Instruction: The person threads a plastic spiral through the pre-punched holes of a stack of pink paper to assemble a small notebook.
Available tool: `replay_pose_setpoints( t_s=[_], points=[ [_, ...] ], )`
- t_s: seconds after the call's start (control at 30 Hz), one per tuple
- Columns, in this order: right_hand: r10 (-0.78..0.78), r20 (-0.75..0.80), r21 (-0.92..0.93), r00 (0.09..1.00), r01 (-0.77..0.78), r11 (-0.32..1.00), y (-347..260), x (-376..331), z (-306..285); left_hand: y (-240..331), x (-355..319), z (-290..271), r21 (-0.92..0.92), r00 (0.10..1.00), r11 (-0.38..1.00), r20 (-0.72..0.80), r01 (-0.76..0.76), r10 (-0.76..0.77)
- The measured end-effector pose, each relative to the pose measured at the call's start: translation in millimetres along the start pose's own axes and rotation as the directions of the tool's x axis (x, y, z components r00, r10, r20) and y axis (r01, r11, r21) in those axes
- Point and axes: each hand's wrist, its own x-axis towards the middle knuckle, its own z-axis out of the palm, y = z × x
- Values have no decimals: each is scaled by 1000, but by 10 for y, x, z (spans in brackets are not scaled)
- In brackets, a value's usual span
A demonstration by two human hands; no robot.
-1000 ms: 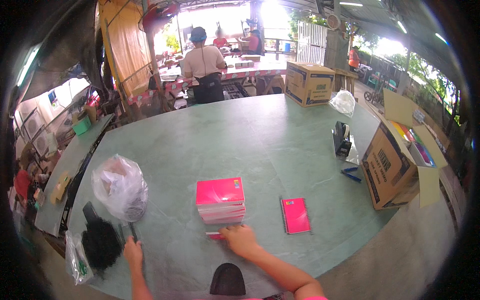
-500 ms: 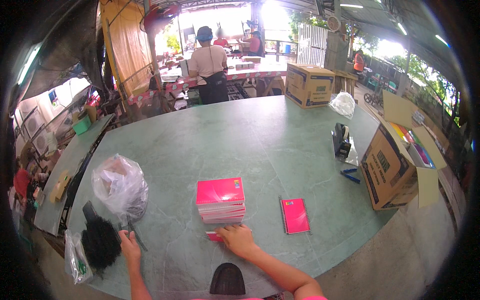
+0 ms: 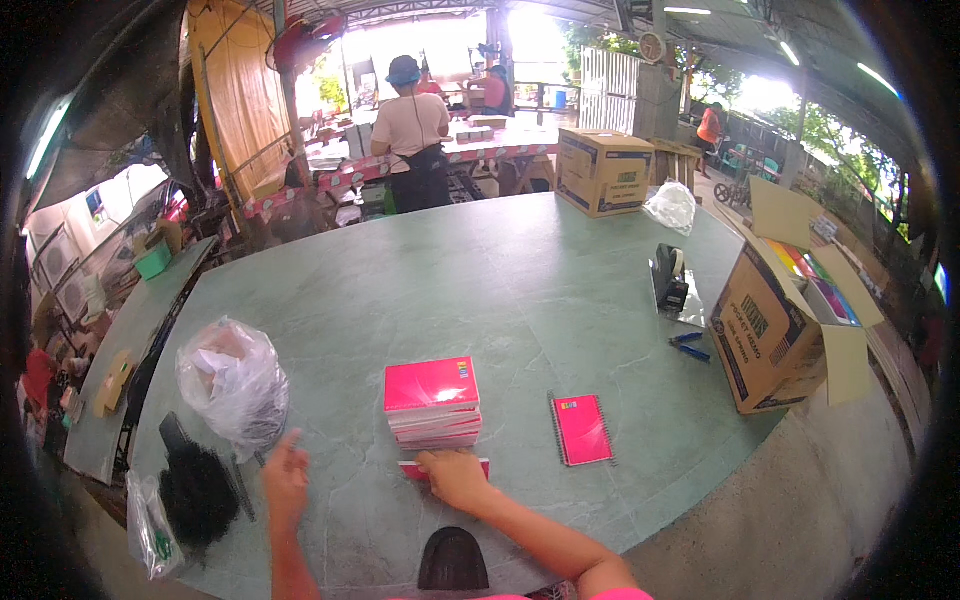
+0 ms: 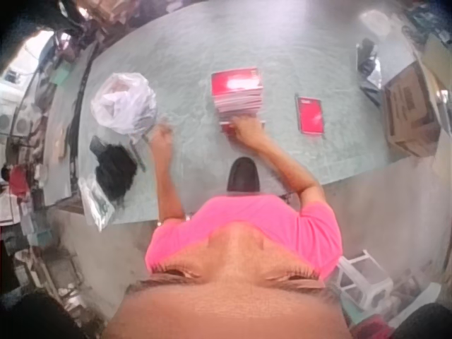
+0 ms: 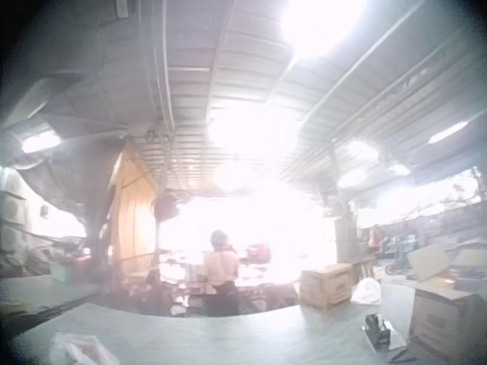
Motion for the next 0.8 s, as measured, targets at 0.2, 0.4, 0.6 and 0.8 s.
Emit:
replay_pose_setpoints(
  t_s=[0.2,0.4,0.6,0.8],
  points=[
    [33,24,-30,999,-32,999,-75,-15,54,37,-366,873,57,769,994,638,-91,34],
    [-18,7,16,1000,18,1000,-35,-13,46,-125,-206,839,36,862,996,504,-85,55],
    [1,3,26,1000,-1,1000,-83,5,75,34,-349,850,-74,870,977,445,-201,213],
    [31,9,-80,999,-30,996,-40,26,64,163,-235,783,-113,950,989,287,-96,125]
  ],
)
